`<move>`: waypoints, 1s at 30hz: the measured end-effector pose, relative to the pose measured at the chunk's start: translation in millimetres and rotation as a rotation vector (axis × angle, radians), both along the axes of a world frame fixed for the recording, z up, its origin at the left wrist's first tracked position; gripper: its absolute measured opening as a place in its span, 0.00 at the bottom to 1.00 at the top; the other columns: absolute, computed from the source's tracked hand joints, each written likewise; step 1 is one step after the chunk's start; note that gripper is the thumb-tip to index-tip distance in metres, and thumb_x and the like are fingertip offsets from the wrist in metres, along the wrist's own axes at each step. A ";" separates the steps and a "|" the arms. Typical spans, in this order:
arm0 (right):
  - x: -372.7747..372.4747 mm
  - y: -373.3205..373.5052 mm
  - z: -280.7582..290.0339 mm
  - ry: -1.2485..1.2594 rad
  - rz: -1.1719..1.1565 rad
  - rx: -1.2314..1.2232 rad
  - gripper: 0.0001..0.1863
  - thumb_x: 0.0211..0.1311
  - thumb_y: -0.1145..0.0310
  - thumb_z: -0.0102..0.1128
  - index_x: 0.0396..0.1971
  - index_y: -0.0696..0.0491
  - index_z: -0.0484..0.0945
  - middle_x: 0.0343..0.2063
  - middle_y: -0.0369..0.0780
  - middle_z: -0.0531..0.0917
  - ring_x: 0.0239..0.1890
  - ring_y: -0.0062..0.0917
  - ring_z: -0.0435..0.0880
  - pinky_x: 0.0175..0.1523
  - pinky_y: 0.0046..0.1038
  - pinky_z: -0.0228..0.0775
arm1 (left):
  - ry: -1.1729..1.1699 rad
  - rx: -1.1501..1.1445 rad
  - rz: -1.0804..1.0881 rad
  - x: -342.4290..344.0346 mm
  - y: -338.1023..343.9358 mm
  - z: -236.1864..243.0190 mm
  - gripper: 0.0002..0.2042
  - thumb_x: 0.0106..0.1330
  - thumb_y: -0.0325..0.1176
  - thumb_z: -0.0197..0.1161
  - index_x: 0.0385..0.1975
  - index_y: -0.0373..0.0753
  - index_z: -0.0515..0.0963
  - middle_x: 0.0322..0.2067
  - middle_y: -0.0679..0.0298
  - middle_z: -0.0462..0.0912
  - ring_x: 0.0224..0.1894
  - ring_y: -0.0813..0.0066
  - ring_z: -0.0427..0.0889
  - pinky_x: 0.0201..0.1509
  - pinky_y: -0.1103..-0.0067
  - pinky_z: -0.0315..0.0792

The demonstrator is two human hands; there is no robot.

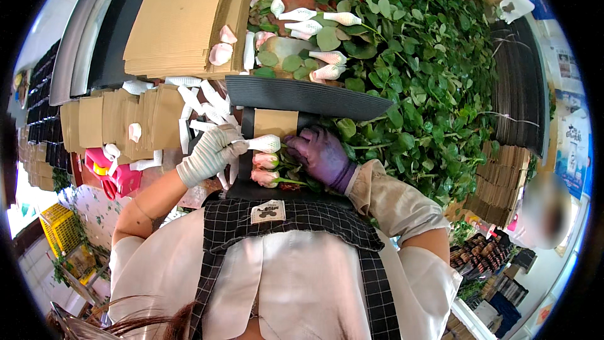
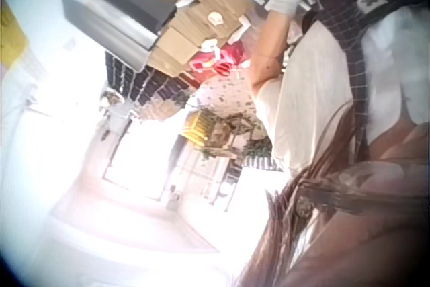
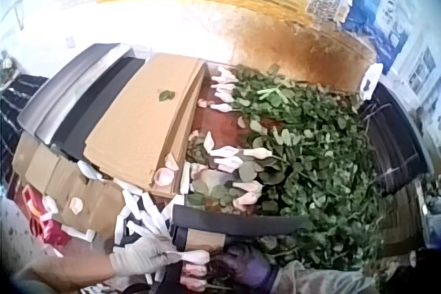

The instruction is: The person places several roses into a black protective sleeve, inserts a small cardboard support, and then uses a handheld tape dispenser to seal the sleeve.

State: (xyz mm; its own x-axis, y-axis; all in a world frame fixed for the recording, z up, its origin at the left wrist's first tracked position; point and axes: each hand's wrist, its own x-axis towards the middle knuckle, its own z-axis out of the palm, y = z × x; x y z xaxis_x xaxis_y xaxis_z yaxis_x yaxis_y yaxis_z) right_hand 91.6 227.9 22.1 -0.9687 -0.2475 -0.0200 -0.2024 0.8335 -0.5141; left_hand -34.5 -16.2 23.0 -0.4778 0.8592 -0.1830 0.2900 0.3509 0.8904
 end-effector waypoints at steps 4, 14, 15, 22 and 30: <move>-0.6 -1.6 3.4 0.034 -0.008 -0.029 0.15 0.50 0.66 0.63 0.40 0.51 0.77 0.30 0.40 0.77 0.34 0.37 0.76 0.38 0.38 0.68 | -0.275 0.152 0.479 3.2 -31.4 -16.2 0.03 0.61 0.25 0.57 0.26 0.38 0.77 0.26 0.64 0.79 0.29 0.78 0.75 0.34 0.80 0.69; 2.4 -3.8 30.3 0.086 0.091 0.267 0.20 0.51 0.68 0.55 0.47 0.46 0.76 0.32 0.38 0.78 0.35 0.33 0.77 0.36 0.35 0.67 | 0.679 0.020 -0.144 23.3 -0.8 30.5 0.16 0.52 0.39 0.63 0.43 0.54 0.79 0.22 0.68 0.76 0.25 0.68 0.77 0.28 0.72 0.71; 1.5 -5.9 29.7 0.096 0.114 0.290 0.20 0.51 0.68 0.55 0.48 0.46 0.76 0.31 0.38 0.78 0.34 0.33 0.76 0.36 0.35 0.67 | 0.653 0.029 -0.164 30.2 13.9 18.1 0.18 0.57 0.42 0.57 0.49 0.56 0.75 0.27 0.67 0.78 0.28 0.66 0.79 0.32 0.70 0.71; 5.9 2.4 20.2 0.068 0.149 0.305 0.25 0.51 0.67 0.53 0.53 0.47 0.72 0.30 0.39 0.76 0.33 0.33 0.75 0.37 0.35 0.65 | 0.748 -0.063 -0.278 34.4 18.4 10.7 0.15 0.58 0.44 0.59 0.46 0.54 0.76 0.24 0.66 0.78 0.25 0.67 0.78 0.30 0.71 0.71; 4.3 1.4 46.6 -0.071 0.272 0.420 0.26 0.52 0.65 0.52 0.55 0.47 0.69 0.38 0.39 0.78 0.39 0.32 0.77 0.41 0.34 0.66 | 0.835 0.073 -0.403 16.6 34.2 22.1 0.16 0.49 0.44 0.59 0.39 0.51 0.79 0.54 0.64 0.70 0.56 0.62 0.69 0.54 0.64 0.66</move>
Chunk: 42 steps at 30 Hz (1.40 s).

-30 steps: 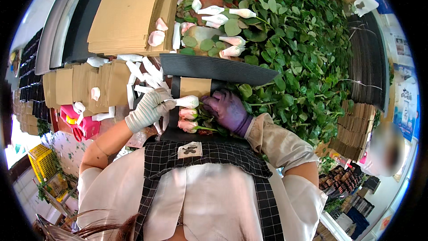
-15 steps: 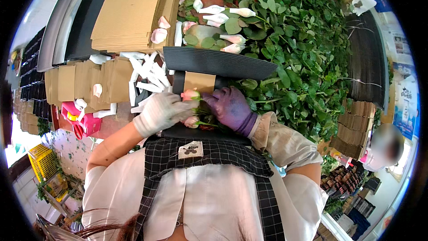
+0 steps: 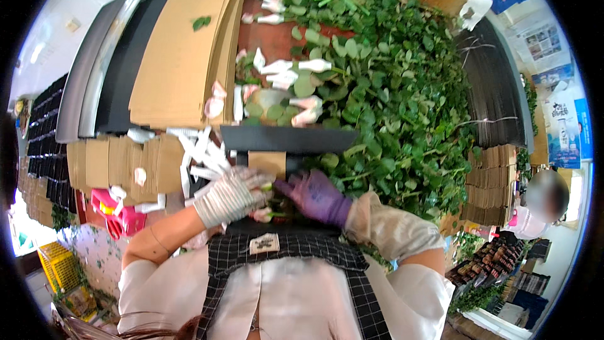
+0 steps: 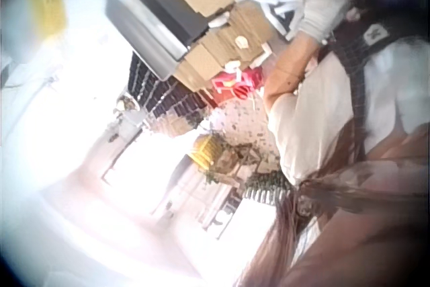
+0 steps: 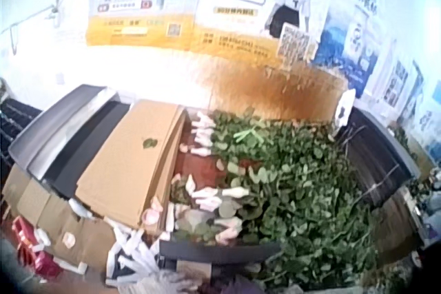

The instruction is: The person places several roses into a black protective sleeve, inserts a small cardboard support, and then uses a handheld tape dispenser to seal the sleeve.

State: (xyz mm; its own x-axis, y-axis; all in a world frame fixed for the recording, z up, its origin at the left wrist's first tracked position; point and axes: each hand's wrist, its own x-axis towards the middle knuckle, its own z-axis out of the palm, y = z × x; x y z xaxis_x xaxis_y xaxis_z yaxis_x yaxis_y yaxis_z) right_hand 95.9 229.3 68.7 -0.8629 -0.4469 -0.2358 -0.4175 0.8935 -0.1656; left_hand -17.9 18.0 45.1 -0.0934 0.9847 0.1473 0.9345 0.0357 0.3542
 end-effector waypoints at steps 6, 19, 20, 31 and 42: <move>-48.9 58.7 99.4 0.697 -0.115 -0.630 0.20 0.51 0.79 0.55 0.47 0.51 0.76 0.26 0.37 0.78 0.27 0.28 0.76 0.33 0.31 0.69 | -0.071 -0.094 0.041 1.0 -4.0 -13.9 0.19 0.52 0.48 0.57 0.45 0.55 0.77 0.51 0.67 0.73 0.51 0.69 0.73 0.48 0.69 0.67; -396.2 184.6 -119.2 0.357 -0.477 0.417 0.14 0.54 0.67 0.52 0.42 0.42 0.78 0.38 0.35 0.82 0.45 0.28 0.79 0.49 0.32 0.66 | -0.502 -0.079 0.270 7.4 -11.3 -25.0 0.15 0.45 0.39 0.63 0.36 0.61 0.81 0.45 0.75 0.76 0.48 0.70 0.73 0.49 0.67 0.69; -392.0 178.0 -104.1 0.258 -0.461 0.414 0.13 0.53 0.66 0.53 0.39 0.42 0.79 0.35 0.35 0.83 0.44 0.28 0.79 0.49 0.33 0.66 | -0.677 -0.158 0.397 11.7 -10.7 -21.4 0.16 0.42 0.39 0.65 0.35 0.61 0.81 0.43 0.75 0.77 0.47 0.70 0.74 0.49 0.67 0.68; -122.8 336.2 260.5 1.731 -0.791 -0.869 0.09 0.47 0.66 0.64 0.31 0.48 0.81 0.32 0.37 0.83 0.31 0.29 0.81 0.35 0.30 0.73 | -0.114 0.060 0.082 0.1 1.8 -0.9 0.16 0.52 0.45 0.62 0.41 0.51 0.78 0.48 0.70 0.75 0.53 0.66 0.70 0.50 0.66 0.67; -49.1 37.1 160.2 0.371 -0.139 -0.388 0.21 0.49 0.73 0.60 0.47 0.48 0.74 0.27 0.40 0.77 0.31 0.38 0.79 0.33 0.34 0.71 | -1.346 1.169 0.024 7.2 91.5 89.4 0.32 0.63 0.41 0.56 0.64 0.32 0.55 0.59 0.53 0.66 0.62 0.63 0.65 0.66 0.72 0.57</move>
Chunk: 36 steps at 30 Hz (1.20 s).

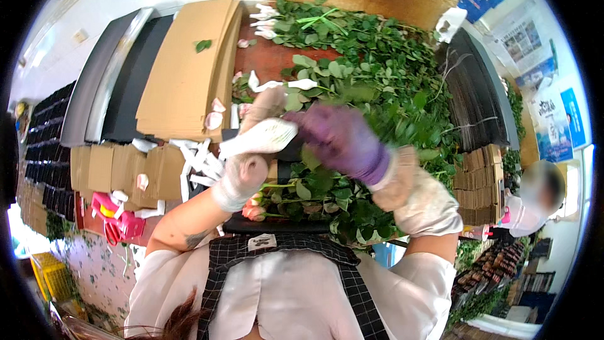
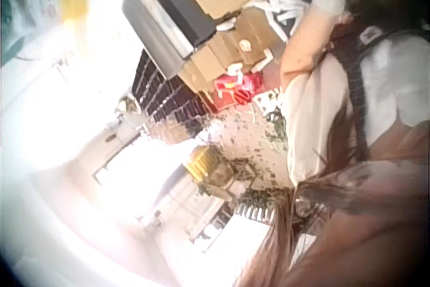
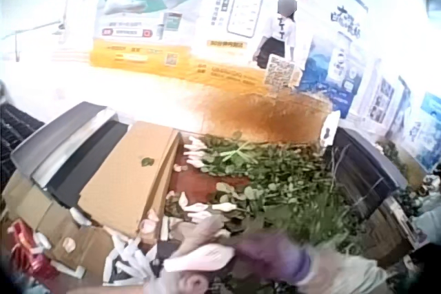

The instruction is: The person places several roses into a black protective sleeve, inserts a small cardboard support, and then uses a handheld tape dispenser to seal the sleeve.

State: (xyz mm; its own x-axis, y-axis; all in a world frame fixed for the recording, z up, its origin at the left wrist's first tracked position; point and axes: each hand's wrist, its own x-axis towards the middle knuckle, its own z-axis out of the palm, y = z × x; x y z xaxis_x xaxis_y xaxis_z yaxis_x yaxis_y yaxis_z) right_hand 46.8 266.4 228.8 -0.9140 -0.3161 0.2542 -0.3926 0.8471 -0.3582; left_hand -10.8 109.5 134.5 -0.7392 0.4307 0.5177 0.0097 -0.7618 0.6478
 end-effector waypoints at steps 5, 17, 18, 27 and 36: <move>15.6 -19.7 -45.0 0.311 -0.082 -0.035 0.21 0.50 0.72 0.60 0.47 0.47 0.74 0.26 0.42 0.78 0.25 0.40 0.78 0.29 0.36 0.70 | -0.377 -0.036 -0.137 -6.1 -0.9 8.7 0.34 0.68 0.61 0.37 0.43 0.29 0.75 0.46 0.51 0.78 0.46 0.66 0.79 0.50 0.75 0.71; 81.2 79.4 93.2 0.439 -0.349 0.482 0.21 0.52 0.74 0.54 0.49 0.56 0.72 0.25 0.40 0.74 0.23 0.29 0.76 0.24 0.28 0.69 | 0.610 -1.011 0.107 -26.7 -104.9 -23.8 0.13 0.59 0.35 0.64 0.41 0.38 0.75 0.30 0.57 0.82 0.29 0.67 0.82 0.35 0.75 0.76; 72.9 62.6 81.8 0.404 -0.269 0.439 0.21 0.51 0.74 0.54 0.49 0.55 0.72 0.24 0.39 0.73 0.23 0.29 0.75 0.24 0.28 0.69 | 0.791 -1.273 -0.071 -17.7 -96.7 -38.3 0.23 0.58 0.44 0.64 0.51 0.42 0.72 0.29 0.51 0.82 0.29 0.58 0.82 0.34 0.71 0.76; 29.8 -39.8 -172.8 -0.183 -0.095 0.215 0.27 0.43 0.80 0.52 0.49 0.49 0.75 0.31 0.40 0.73 0.35 0.36 0.75 0.38 0.35 0.69 | 0.964 -1.674 -0.353 6.4 -88.6 -91.2 0.23 0.63 0.53 0.50 0.59 0.62 0.65 0.29 0.59 0.81 0.32 0.58 0.81 0.42 0.58 0.68; 29.8 -26.7 -203.2 -0.260 -0.038 0.219 0.32 0.45 0.75 0.53 0.57 0.45 0.69 0.35 0.41 0.72 0.38 0.38 0.74 0.44 0.39 0.66 | 0.782 -1.569 -0.360 5.9 -90.2 -80.2 0.22 0.62 0.51 0.52 0.55 0.52 0.67 0.23 0.58 0.79 0.28 0.57 0.80 0.28 0.67 0.73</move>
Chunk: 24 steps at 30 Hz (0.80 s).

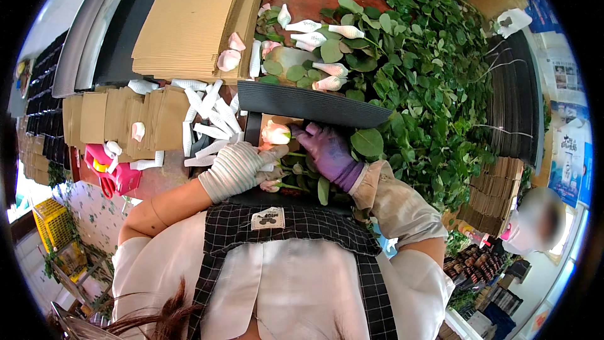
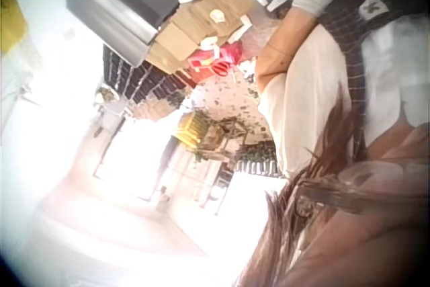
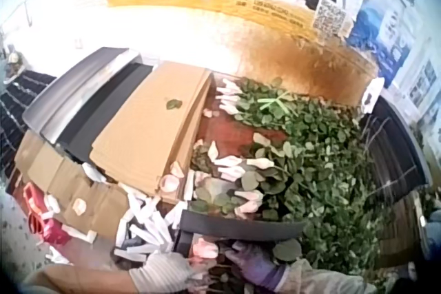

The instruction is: The person places several roses into a black protective sleeve, inserts a small cardboard support, and then uses a handheld tape dispenser to seal the sleeve.

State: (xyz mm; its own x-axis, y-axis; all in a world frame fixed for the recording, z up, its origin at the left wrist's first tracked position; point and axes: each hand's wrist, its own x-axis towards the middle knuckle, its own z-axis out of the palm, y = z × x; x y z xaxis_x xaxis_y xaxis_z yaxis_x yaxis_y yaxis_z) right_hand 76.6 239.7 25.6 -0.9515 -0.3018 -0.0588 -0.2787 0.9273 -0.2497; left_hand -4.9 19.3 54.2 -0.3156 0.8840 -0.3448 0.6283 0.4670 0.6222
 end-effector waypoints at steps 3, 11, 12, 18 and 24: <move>-0.7 -3.6 -0.5 -0.002 0.016 0.035 0.32 0.46 0.74 0.52 0.57 0.46 0.68 0.35 0.41 0.73 0.37 0.39 0.74 0.44 0.39 0.65 | 0.088 0.115 0.081 -6.1 -10.9 4.0 0.21 0.60 0.48 0.56 0.51 0.47 0.70 0.22 0.57 0.78 0.27 0.56 0.79 0.29 0.67 0.72; -4.8 -9.3 10.4 -0.038 0.038 0.293 0.26 0.53 0.70 0.46 0.56 0.46 0.68 0.35 0.42 0.74 0.36 0.36 0.76 0.42 0.37 0.66 | 0.250 0.509 -0.025 -24.5 -18.4 5.0 0.24 0.53 0.47 0.63 0.48 0.42 0.74 0.48 0.58 0.73 0.51 0.58 0.71 0.53 0.66 0.66; -2.9 -4.0 2.0 0.008 0.095 0.385 0.23 0.53 0.69 0.47 0.53 0.46 0.70 0.37 0.42 0.75 0.36 0.35 0.77 0.40 0.37 0.66 | 0.299 0.506 -0.068 -23.3 -5.5 3.6 0.26 0.53 0.50 0.61 0.49 0.43 0.73 0.51 0.59 0.72 0.53 0.58 0.70 0.55 0.65 0.64; -22.5 16.5 112.2 -0.306 0.371 -0.121 0.26 0.61 0.56 0.53 0.57 0.52 0.67 0.55 0.47 0.70 0.58 0.36 0.68 0.55 0.39 0.64 | 0.345 0.271 -0.207 -24.7 5.9 -12.0 0.28 0.53 0.51 0.60 0.54 0.48 0.70 0.59 0.62 0.66 0.59 0.61 0.66 0.60 0.64 0.59; -189.9 114.2 113.0 0.523 -0.302 -0.590 0.10 0.54 0.76 0.56 0.38 0.54 0.78 0.36 0.44 0.81 0.38 0.33 0.80 0.46 0.32 0.71 | 0.401 0.231 -0.234 -19.8 7.3 -13.3 0.24 0.58 0.54 0.55 0.52 0.52 0.73 0.55 0.65 0.70 0.52 0.61 0.70 0.54 0.61 0.63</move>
State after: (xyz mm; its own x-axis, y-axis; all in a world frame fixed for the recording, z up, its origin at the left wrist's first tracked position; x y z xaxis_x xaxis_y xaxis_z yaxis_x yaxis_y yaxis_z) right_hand -113.4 353.9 138.6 -0.8573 0.1269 0.4989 -0.2538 0.7389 -0.6242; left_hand -24.7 26.6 41.0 -0.1672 0.9856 -0.0247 0.9099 0.1639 0.3810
